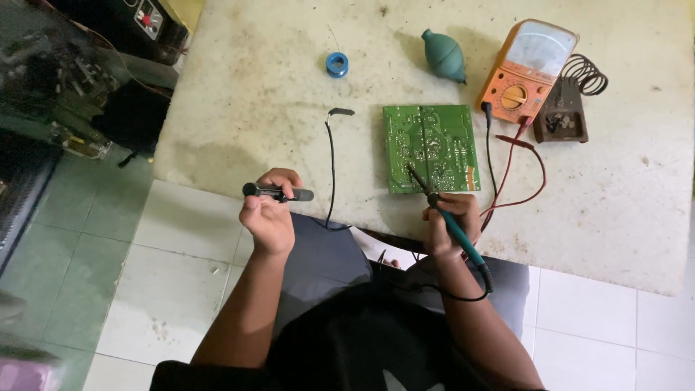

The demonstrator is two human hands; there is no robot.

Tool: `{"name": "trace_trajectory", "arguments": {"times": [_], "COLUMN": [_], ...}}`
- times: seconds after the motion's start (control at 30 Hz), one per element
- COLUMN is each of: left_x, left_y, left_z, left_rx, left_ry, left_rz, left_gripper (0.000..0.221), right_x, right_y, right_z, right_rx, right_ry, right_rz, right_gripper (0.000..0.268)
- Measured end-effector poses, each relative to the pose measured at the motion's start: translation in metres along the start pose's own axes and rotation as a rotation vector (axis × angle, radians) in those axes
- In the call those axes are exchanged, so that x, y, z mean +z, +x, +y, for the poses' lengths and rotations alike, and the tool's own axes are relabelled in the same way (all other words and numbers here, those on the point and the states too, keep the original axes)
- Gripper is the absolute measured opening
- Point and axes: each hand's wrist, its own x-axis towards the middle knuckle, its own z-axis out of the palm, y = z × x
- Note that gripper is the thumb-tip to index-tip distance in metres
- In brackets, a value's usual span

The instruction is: Desoldering components from a circuit board and testing the circuit with a multimeter.

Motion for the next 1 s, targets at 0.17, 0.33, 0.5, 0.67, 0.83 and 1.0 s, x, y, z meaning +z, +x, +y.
{"name": "trace_trajectory", "arguments": {"times": [0.17,0.33,0.5,0.67,0.83,1.0], "left_x": [0.018,0.020,0.024,0.033,0.035,0.038], "left_y": [0.002,0.005,-0.001,-0.002,-0.007,-0.001], "left_z": [0.043,0.036,0.011,0.023,0.016,0.007], "left_rx": [-0.358,-0.594,-0.444,-0.388,-0.319,-0.159], "left_ry": [0.056,0.082,0.107,0.076,-0.015,-0.041], "left_rz": [-0.113,-0.189,-0.174,-0.112,-0.056,-0.038], "left_gripper": [0.048,0.041,0.031,0.030,0.040,0.038], "right_x": [0.000,0.001,-0.002,-0.001,0.001,0.001], "right_y": [-0.002,0.001,-0.001,0.001,0.003,0.004], "right_z": [0.003,-0.006,-0.005,-0.004,-0.006,-0.007], "right_rx": [0.011,0.027,0.037,0.015,-0.010,-0.007], "right_ry": [0.019,-0.007,-0.032,-0.028,-0.046,-0.028], "right_rz": [0.020,0.008,0.036,0.049,0.043,0.040], "right_gripper": [0.007,0.011,0.009,0.009,0.010,0.008]}}
